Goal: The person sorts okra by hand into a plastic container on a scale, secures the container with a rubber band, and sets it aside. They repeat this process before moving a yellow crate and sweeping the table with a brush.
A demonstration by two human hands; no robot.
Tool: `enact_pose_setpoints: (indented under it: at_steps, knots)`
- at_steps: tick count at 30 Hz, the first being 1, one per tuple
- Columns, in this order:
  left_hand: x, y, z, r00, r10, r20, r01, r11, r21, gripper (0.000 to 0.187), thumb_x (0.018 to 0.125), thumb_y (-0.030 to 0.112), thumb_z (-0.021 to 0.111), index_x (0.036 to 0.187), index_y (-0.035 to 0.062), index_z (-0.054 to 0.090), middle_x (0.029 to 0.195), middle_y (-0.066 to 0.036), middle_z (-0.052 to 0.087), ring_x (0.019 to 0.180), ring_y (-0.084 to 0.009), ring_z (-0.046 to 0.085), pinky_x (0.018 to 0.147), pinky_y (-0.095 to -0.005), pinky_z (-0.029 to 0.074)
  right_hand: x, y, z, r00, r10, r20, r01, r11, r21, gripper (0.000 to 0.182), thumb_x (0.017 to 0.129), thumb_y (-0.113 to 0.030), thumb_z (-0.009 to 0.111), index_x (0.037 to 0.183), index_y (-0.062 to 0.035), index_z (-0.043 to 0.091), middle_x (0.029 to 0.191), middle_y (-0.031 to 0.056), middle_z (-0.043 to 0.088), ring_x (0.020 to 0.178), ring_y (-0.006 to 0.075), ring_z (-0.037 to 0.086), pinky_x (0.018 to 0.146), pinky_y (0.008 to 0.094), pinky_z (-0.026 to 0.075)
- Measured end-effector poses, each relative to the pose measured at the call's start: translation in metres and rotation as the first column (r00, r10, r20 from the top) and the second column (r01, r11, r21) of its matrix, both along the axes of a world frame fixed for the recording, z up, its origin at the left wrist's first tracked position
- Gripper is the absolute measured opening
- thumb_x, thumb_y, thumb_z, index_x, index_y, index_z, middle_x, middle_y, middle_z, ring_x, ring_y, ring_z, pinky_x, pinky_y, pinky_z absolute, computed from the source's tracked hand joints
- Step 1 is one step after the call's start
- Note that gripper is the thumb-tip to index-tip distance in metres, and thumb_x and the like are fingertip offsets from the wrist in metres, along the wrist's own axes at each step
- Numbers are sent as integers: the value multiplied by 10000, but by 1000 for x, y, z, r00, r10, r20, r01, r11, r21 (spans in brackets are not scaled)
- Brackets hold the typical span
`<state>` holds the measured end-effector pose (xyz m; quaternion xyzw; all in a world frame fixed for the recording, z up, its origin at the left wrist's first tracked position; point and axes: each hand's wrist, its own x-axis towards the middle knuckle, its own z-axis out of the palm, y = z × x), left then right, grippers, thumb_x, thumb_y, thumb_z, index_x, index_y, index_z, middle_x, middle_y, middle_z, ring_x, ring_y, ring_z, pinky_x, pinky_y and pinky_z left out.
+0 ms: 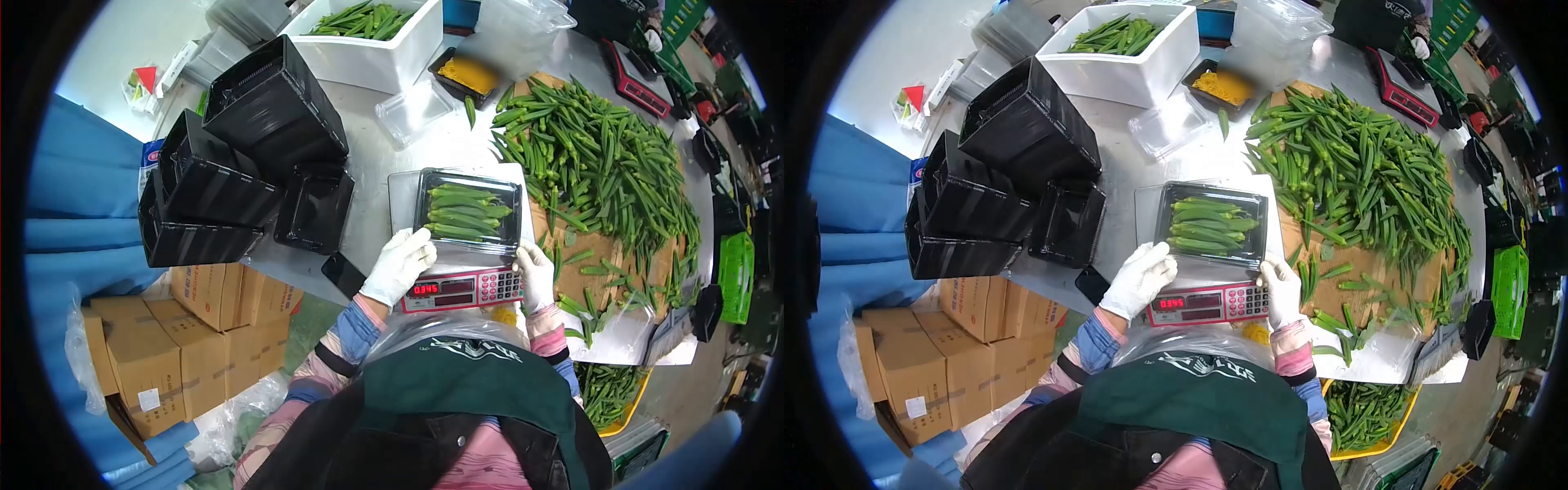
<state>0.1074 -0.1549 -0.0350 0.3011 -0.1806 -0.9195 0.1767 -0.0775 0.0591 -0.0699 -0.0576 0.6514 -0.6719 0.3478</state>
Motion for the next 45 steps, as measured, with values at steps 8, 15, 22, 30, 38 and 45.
enact_pose_setpoints:
  at_steps: [8,15,22,30,38,45]
  knots:
    - [19,2,-18,990,-134,-50,134,991,-12,132,1005,126,606,1078,40,536,1021,-148,627,861,-201,639,762,-346,551,-5,7,-2,987,-4,163,18,996,-87,288,981,-89,593,1231,44,643,893,-6,619,685,61,522,648,208,437]
    - [23,-9,-8,985,-138,105,153,976,-153,218,987,118,628,1184,55,556,1046,-68,623,934,-201,656,836,-367,556,-8,5,9,994,62,95,-61,998,-13,294,977,-93,600,1234,42,648,924,7,649,676,58,517,640,207,435]
    - [9,-13,-12,995,-60,83,73,982,-172,268,995,121,606,1229,12,535,964,-50,604,758,-123,595,678,-277,511,-3,7,6,998,65,-15,-64,996,54,271,979,-107,604,1207,31,653,865,-12,632,649,51,522,604,197,409]
    - [22,-18,-13,932,-251,264,323,904,-282,243,1000,148,606,1208,29,567,932,-50,622,686,-98,575,604,-263,512,-6,28,8,990,138,18,-140,984,107,273,991,-123,600,1211,32,645,899,22,664,689,69,570,635,200,450]
    - [-41,-58,-12,919,115,378,218,651,-727,307,1020,234,585,1262,48,621,1006,-12,655,877,-81,604,787,-256,504,-53,-33,13,941,8,-337,40,990,136,493,993,-228,628,1412,5,515,1317,176,618,1176,227,605,1009,341,475]
    - [-72,-66,-26,929,151,337,309,186,-933,253,992,143,554,1153,16,702,1092,-74,712,1018,-152,645,906,-284,492,-56,-74,-2,843,43,-536,3,996,85,357,1047,-173,478,1334,4,594,1337,138,624,1258,218,563,1091,318,390]
